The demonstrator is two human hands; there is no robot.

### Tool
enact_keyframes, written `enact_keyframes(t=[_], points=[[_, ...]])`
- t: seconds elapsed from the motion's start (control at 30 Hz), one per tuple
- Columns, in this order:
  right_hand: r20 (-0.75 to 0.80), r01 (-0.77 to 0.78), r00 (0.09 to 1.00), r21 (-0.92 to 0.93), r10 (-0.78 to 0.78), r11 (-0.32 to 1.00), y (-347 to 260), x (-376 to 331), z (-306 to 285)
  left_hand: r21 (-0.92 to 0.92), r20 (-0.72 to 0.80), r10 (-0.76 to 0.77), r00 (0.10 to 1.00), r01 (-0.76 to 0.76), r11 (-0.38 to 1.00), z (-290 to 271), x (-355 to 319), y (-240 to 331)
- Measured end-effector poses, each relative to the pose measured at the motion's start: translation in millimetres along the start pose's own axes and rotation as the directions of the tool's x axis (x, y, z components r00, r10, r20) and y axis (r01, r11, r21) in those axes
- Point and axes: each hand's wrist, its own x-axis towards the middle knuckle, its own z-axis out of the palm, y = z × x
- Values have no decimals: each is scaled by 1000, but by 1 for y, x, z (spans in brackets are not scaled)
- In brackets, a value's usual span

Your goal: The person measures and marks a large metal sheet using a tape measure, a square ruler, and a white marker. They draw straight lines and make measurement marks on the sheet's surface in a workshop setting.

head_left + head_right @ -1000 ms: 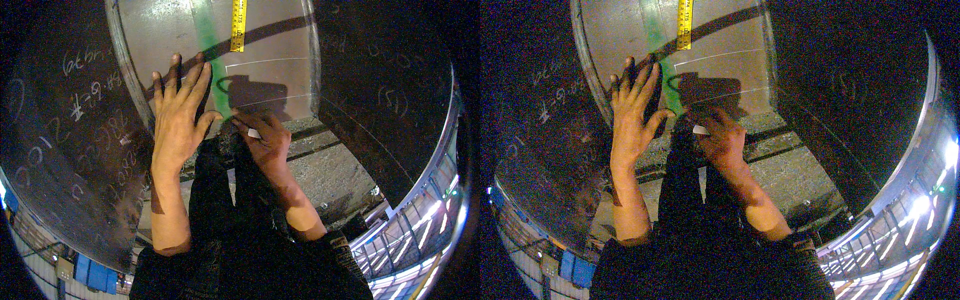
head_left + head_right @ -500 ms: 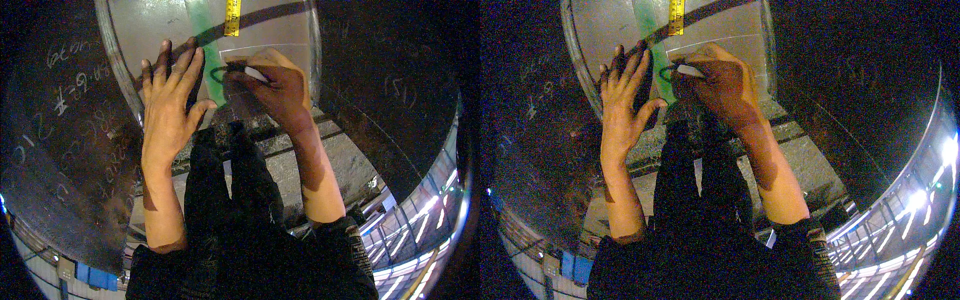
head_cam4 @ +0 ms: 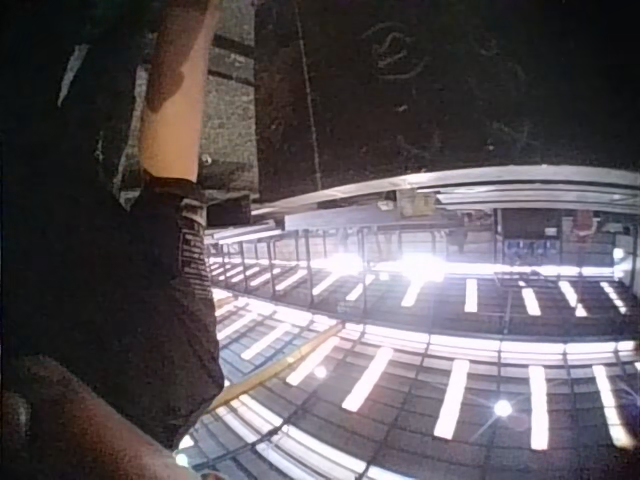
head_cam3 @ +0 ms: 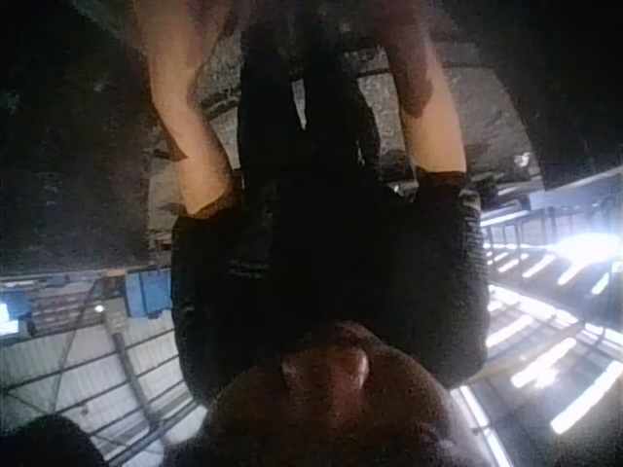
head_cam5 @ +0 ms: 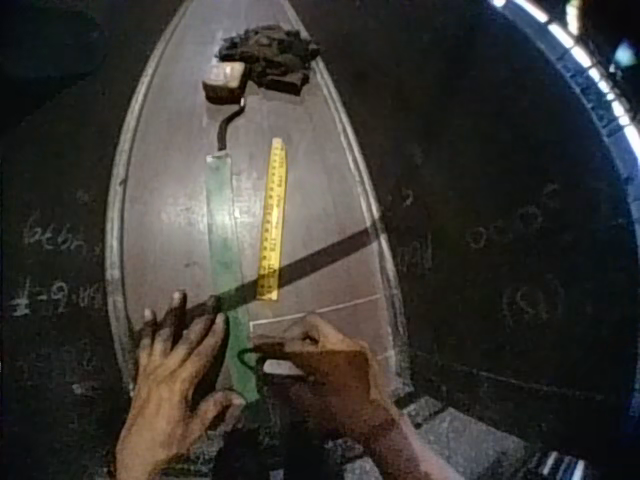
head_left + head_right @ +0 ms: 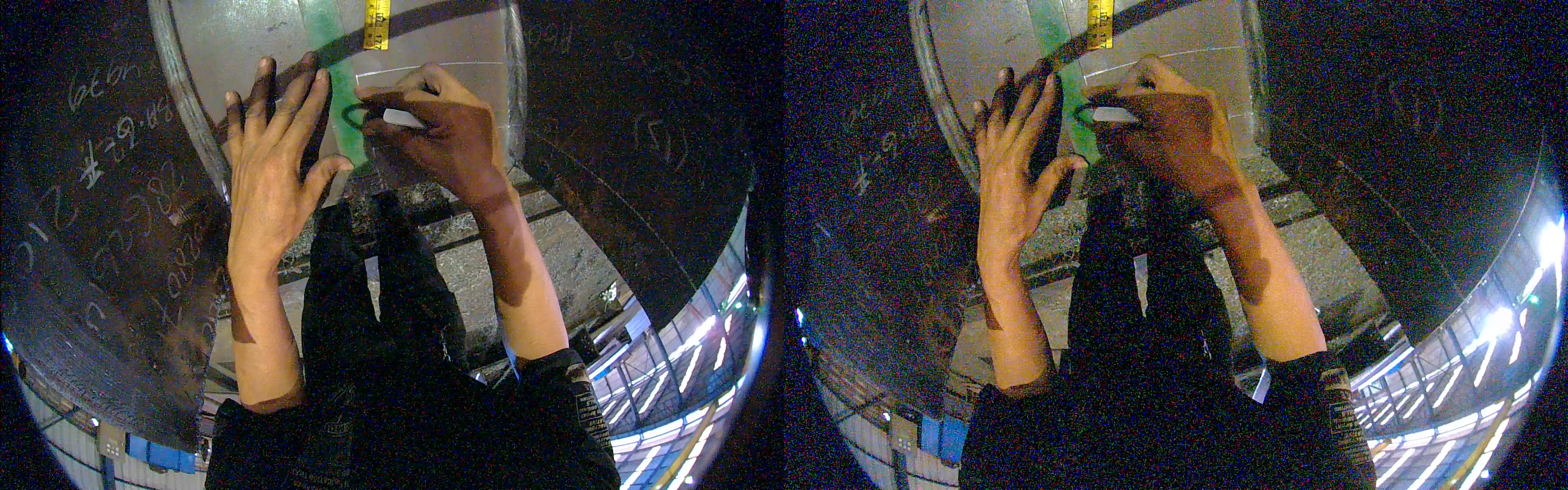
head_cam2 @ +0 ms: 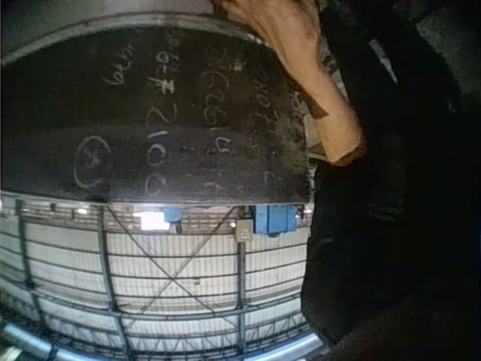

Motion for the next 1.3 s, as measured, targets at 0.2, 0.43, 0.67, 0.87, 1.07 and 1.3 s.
enact_keyframes(t=[0.2, 0.43, 0.67, 0.87, 1.07, 1.3], points=[[9, 22, 1000, 31, -23, 999, 0, 6, -5, 10, -8, 6, 1000, -6, 1000, -3, 4, 0], [38, -17, 999, -3, 17, 1000, -3, 9, -6, 4, -3, 12, 1000, -12, 1000, -3, 7, -1], [21, -9, 1000, -7, 10, 1000, 0, 10, -5, -12, 3, 14, 1000, -14, 1000, -2, 9, -3], [23, 7, 1000, -32, -6, 999, 9, 9, -4, -7, -7, 28, 1000, -28, 1000, 6, 11, -3], [-6, 50, 999, -52, -50, 997, 23, 11, -2, -11, -9, 36, 999, -36, 999, 14, 17, -1], [-36, 116, 993, -22, -117, 993, 32, 7, -4, -2, -15, 30, 999, -30, 1000, 16, 17, 6]])
